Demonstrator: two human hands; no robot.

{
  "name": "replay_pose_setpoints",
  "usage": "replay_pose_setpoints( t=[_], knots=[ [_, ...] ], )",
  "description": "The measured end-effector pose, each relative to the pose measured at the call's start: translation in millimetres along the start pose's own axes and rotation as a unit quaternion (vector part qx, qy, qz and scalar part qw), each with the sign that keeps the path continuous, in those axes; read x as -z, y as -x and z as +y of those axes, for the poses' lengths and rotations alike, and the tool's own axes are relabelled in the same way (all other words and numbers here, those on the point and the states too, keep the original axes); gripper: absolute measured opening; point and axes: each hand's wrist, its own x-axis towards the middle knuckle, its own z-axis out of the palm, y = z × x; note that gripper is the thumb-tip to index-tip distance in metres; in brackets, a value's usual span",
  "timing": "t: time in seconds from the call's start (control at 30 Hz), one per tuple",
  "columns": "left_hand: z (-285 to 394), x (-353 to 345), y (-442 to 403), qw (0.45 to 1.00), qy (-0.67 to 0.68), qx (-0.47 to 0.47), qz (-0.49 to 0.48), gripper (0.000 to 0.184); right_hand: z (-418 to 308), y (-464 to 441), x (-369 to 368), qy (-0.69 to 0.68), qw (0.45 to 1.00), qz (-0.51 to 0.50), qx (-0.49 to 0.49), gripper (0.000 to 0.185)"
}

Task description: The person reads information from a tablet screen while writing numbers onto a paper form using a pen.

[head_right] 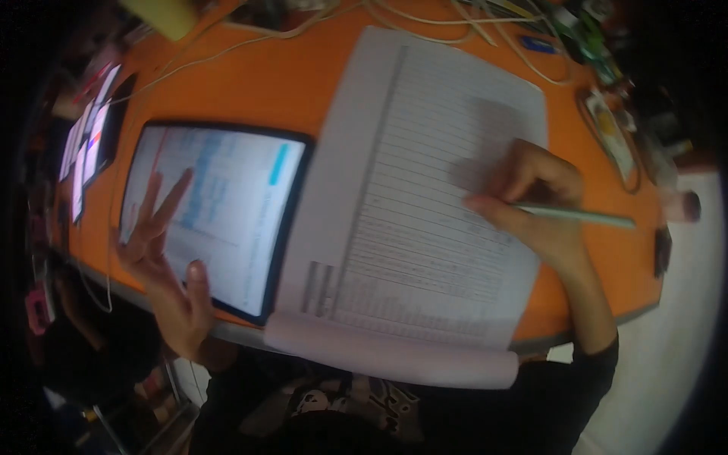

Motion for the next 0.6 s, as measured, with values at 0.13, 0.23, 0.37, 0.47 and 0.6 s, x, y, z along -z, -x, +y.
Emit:
replay_pose_setpoints(
  t=[0.13,0.23,0.37,0.47,0.6],
  knots=[
    [0.3,9.7,-1.9,0.994,-0.096,-0.019,-0.051,0.073,4.2,1.7,5.0,0.031,0.999,0.015,-0.018,0.038],
    [4.8,13.8,0.4,0.986,-0.153,-0.008,-0.061,0.069,6.4,1.4,9.5,0.054,0.999,0.004,0.0,0.039],
    [4.6,14.7,1.9,0.978,-0.201,-0.001,-0.06,0.057,7.6,0.9,9.6,0.075,0.997,0.0,0.009,0.039],
    [5.0,13.4,1.1,0.98,-0.189,-0.007,-0.056,0.051,5.1,0.8,8.8,0.075,0.997,0.002,0.005,0.038],
    [2.8,16.5,1.0,0.976,-0.207,-0.022,-0.064,0.046,3.4,1.3,7.2,0.056,0.997,0.006,-0.053,0.039]
  ],
)
